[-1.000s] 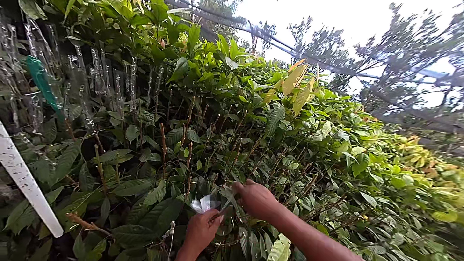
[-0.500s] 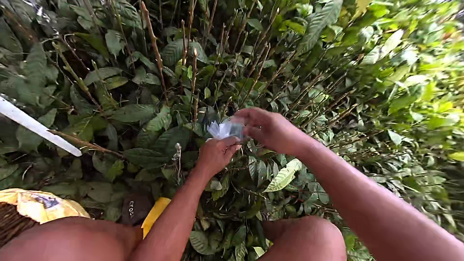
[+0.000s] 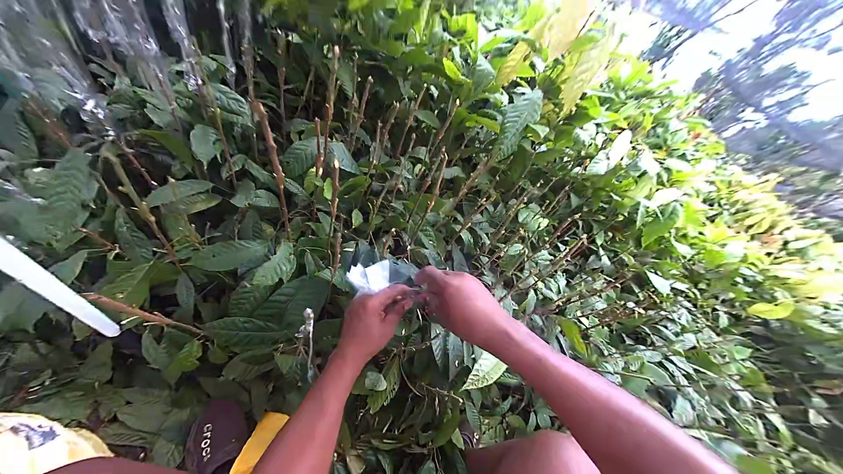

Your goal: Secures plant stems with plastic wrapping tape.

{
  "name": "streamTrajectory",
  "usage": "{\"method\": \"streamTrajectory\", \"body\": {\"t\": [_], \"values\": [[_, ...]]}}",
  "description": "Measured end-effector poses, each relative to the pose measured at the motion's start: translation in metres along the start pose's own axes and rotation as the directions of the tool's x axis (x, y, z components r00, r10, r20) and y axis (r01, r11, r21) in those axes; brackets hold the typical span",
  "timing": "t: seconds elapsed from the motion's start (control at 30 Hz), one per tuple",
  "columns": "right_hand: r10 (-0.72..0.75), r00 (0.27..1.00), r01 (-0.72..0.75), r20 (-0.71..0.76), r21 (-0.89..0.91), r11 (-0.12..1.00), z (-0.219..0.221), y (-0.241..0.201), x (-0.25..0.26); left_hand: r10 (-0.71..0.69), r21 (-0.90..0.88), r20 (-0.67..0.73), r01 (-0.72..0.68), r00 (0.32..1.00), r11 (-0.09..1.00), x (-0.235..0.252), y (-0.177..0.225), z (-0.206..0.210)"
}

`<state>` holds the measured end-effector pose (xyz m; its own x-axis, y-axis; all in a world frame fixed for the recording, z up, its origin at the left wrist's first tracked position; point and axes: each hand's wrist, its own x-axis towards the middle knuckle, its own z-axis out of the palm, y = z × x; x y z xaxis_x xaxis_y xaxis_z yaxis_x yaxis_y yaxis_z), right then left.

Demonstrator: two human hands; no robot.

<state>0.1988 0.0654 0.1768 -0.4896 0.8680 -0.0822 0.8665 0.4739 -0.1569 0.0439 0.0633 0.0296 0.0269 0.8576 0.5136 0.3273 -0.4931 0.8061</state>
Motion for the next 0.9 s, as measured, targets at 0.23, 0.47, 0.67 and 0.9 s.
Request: {"method": "streamTrajectory", "body": {"t": [0.23, 0.47, 0.67, 0.9], "values": [[0.006, 0.998, 0.006, -0.063, 0.189, 0.982, 0.001, 0.013, -0.038, 0.026, 0.009, -0.095, -0.026, 0.995, 1.000, 0.001, -0.005, 0.000], [-0.018, 0.992, 0.034, -0.121, 0.133, 0.991, -0.025, -0.014, -0.032, 0.019, 0.055, -0.002, -0.019, 1.000, 0.998, -0.002, 0.006, 0.013], [0.086, 0.996, -0.087, 0.012, 0.066, 0.994, 0.023, 0.025, -0.001, -0.008, -0.057, 0.015, 0.009, 1.000, 0.998, 0.001, 0.000, 0.000], [-0.063, 0.997, 0.047, -0.054, -0.249, 0.967, -0.006, -0.004, 0.016, 0.015, -0.114, 0.075, -0.006, 0.997, 0.993, 0.000, 0.004, 0.001]]}}
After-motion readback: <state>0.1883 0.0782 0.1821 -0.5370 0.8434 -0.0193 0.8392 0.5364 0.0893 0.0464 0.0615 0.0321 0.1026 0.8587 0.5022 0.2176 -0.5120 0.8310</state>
